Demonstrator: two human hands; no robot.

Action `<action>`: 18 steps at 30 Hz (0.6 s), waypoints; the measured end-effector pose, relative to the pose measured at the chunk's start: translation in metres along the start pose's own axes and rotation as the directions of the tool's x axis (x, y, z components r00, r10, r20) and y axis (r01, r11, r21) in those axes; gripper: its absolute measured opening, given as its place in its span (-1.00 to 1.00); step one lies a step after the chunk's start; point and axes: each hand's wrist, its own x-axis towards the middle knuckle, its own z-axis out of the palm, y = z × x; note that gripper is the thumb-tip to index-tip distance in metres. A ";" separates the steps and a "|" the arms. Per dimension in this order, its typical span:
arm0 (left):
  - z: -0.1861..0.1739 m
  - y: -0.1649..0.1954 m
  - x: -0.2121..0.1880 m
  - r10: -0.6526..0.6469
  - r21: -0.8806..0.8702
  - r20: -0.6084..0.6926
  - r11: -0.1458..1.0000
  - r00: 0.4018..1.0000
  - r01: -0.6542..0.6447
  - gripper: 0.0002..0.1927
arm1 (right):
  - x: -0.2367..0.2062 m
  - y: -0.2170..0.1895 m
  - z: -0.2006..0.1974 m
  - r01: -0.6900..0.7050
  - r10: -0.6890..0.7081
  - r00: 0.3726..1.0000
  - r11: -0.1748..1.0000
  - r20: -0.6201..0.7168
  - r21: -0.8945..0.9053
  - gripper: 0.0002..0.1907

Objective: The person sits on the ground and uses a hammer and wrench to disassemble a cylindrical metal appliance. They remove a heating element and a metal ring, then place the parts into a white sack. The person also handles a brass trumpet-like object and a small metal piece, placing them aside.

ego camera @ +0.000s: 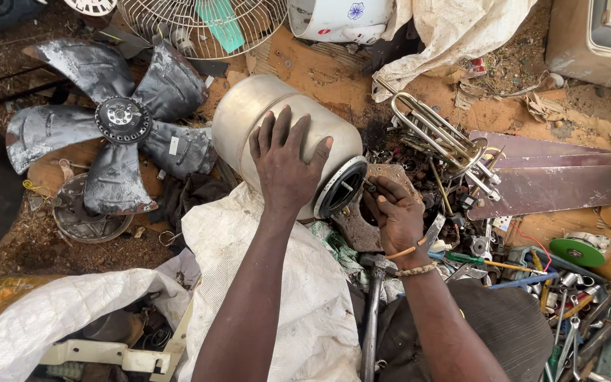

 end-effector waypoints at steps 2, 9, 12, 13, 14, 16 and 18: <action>0.001 0.000 0.000 0.001 -0.004 -0.006 1.000 1.000 -0.001 -0.38 | 0.000 0.000 0.001 -0.008 0.008 1.000 1.000 -0.001 0.024 -0.63; 0.003 -0.002 -0.002 -0.001 0.004 0.002 1.000 1.000 0.001 -0.37 | 0.000 -0.002 0.003 0.026 -0.027 0.999 0.999 0.029 0.043 -0.60; 0.005 -0.003 -0.001 0.000 0.014 0.001 1.000 1.000 0.000 -0.37 | 0.001 -0.002 0.005 0.019 -0.019 0.999 1.000 0.026 0.018 -0.60; 0.005 -0.003 -0.001 0.002 0.021 0.002 1.000 1.000 -0.002 -0.37 | 0.001 -0.001 0.005 0.011 -0.011 1.000 1.000 0.010 0.019 -0.60; 0.006 -0.004 -0.001 0.004 0.027 0.001 1.000 1.000 -0.004 -0.37 | 0.002 -0.001 0.006 0.004 -0.004 1.000 1.000 -0.004 0.021 -0.61; 0.006 -0.004 0.000 -0.004 0.027 0.009 1.000 1.000 0.004 -0.37 | 0.003 0.002 0.006 -0.008 0.008 1.000 1.000 -0.019 0.027 -0.62; 0.006 -0.004 0.000 -0.010 0.026 0.015 1.000 1.000 0.009 -0.36 | 0.003 0.003 0.006 -0.014 0.015 1.000 0.999 -0.026 0.039 -0.62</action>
